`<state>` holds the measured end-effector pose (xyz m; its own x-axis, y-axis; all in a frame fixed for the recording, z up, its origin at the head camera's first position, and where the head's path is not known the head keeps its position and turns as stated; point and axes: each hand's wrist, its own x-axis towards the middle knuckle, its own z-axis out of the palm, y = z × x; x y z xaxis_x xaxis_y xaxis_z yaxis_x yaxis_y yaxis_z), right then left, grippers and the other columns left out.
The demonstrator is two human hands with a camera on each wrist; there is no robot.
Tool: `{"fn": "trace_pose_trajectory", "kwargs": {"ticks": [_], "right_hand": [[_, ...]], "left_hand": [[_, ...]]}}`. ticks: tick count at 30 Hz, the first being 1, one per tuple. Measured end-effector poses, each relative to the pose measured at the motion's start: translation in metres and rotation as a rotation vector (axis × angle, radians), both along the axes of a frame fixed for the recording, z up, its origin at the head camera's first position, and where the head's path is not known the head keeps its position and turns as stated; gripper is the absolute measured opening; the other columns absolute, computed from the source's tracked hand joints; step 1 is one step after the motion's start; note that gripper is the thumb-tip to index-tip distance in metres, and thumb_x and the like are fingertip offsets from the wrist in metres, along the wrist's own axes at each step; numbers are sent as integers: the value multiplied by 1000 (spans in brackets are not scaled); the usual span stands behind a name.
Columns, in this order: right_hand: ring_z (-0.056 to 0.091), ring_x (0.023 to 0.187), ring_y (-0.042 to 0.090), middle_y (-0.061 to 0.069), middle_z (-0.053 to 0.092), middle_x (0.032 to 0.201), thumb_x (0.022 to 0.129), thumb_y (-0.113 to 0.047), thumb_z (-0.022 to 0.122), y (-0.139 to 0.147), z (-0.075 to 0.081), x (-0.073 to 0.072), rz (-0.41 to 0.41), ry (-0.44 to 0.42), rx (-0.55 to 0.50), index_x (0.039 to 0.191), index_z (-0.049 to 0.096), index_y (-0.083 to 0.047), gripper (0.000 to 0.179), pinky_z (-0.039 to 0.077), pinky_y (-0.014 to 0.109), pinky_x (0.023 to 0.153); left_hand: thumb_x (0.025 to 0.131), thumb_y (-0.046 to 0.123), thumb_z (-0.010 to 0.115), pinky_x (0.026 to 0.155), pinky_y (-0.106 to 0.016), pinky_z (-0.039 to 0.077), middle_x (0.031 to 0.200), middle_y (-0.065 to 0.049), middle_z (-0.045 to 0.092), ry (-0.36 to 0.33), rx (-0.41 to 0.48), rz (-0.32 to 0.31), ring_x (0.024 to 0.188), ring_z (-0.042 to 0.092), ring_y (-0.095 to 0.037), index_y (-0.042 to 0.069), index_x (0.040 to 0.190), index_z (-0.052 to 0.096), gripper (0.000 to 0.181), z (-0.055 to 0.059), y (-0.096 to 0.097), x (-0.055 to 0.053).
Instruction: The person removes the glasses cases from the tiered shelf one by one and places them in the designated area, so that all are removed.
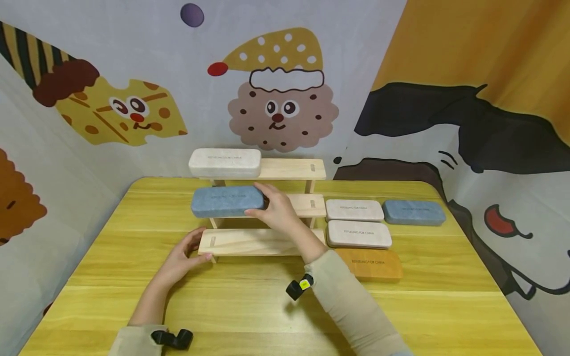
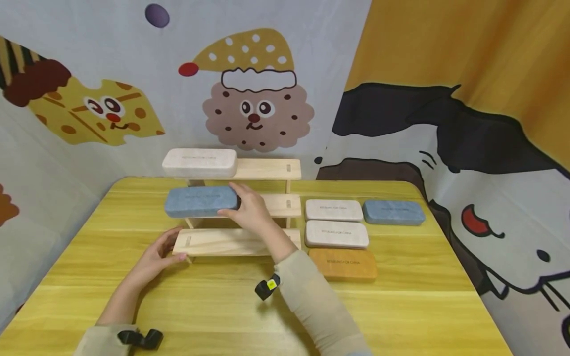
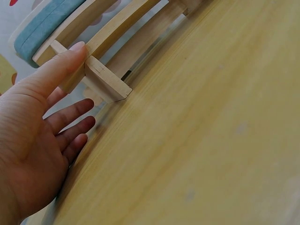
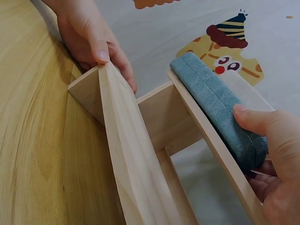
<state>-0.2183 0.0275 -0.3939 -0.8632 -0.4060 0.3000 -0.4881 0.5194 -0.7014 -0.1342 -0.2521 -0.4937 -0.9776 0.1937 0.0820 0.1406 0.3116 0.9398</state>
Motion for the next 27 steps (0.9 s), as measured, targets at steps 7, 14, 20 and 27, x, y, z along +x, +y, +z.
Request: {"fn": "trace_pose_trajectory", "kwargs": {"ticks": [7, 14, 20, 27], "right_hand": [[40, 131, 28, 17, 43, 143, 79, -31, 79, 7, -1, 3, 18, 24, -58, 143, 44, -7, 77, 31, 33, 106], [42, 130, 27, 16, 45, 142, 77, -25, 82, 15, 7, 13, 26, 60, -106, 141, 48, -6, 75, 33, 30, 104], [44, 128, 27, 15, 46, 141, 75, -20, 83, 23, 14, 21, 24, 90, -137, 140, 49, -5, 75, 34, 26, 102], [44, 128, 30, 17, 42, 144, 76, -16, 82, 37, 20, 33, 42, 92, -148, 141, 47, -5, 75, 38, 25, 98]], "left_hand": [[87, 13, 73, 95, -36, 35, 136, -18, 46, 3, -1, -7, 117, 43, -31, 6, 149, 31, 75, 0, 0, 1], [87, 14, 73, 96, -46, 33, 136, -18, 46, -5, 1, -3, 117, 44, -31, 6, 149, 31, 76, 1, 0, 0], [87, 15, 73, 96, -39, 35, 136, -18, 46, -9, -2, -2, 118, 44, -31, 7, 149, 30, 76, 2, 1, 0], [87, 16, 73, 94, -31, 36, 136, -17, 47, -5, -6, -6, 117, 45, -30, 10, 149, 32, 76, 2, 0, 1]]}}
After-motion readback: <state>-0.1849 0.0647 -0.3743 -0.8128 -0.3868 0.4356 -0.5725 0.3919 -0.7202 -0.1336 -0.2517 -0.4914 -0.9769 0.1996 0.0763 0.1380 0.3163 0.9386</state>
